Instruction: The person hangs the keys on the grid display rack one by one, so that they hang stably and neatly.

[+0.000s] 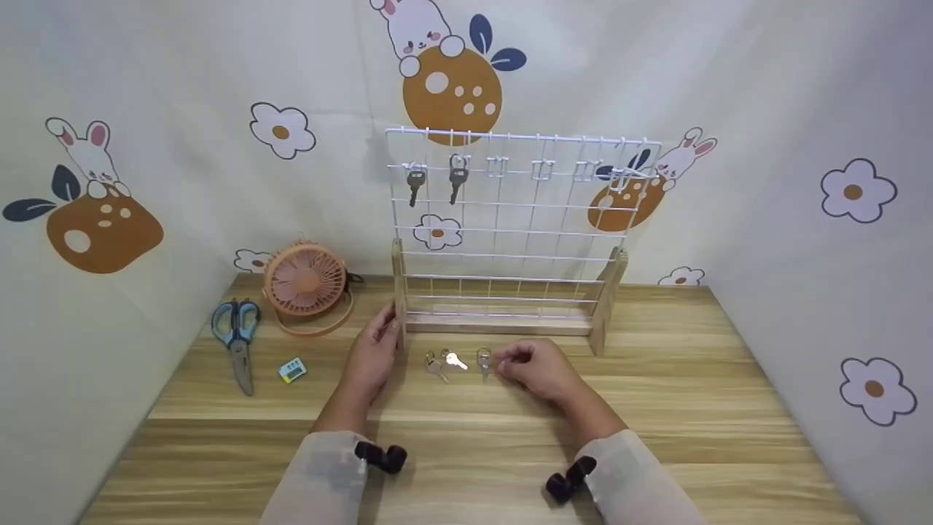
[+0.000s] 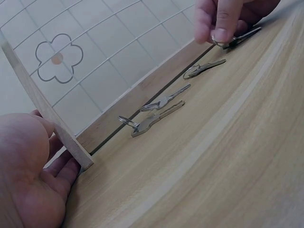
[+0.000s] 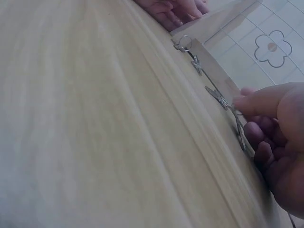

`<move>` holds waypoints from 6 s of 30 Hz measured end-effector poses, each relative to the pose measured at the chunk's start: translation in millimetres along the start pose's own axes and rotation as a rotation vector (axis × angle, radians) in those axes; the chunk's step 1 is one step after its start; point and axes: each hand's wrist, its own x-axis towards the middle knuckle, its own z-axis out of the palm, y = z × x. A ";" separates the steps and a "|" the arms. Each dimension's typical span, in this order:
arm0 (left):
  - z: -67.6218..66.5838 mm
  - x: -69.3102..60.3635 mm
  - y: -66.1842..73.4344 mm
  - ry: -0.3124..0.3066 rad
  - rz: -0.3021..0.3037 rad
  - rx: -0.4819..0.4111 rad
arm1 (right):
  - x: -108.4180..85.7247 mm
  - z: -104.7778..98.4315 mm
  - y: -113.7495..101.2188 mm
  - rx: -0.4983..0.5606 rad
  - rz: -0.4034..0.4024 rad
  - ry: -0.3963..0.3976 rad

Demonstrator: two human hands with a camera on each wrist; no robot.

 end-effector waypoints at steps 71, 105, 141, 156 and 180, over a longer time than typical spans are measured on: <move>-0.2 0.3 -2.9 -0.002 -0.005 -0.010 | 42.5 -55.8 -230.3 0.597 -0.301 0.524; 1.4 -1.1 0.6 0.013 0.002 -0.039 | 25.6 17.1 -35.0 0.518 0.038 0.245; 0.4 -0.7 1.2 0.009 -0.003 0.035 | 20.8 29.2 -10.2 -0.084 -0.042 0.043; 0.1 0.9 0.0 0.000 -0.011 0.034 | 22.9 14.8 -32.4 0.341 0.004 0.264; -1.2 0.0 -0.9 -0.007 -0.012 0.034 | 2.7 -86.2 -181.5 0.831 -0.368 0.511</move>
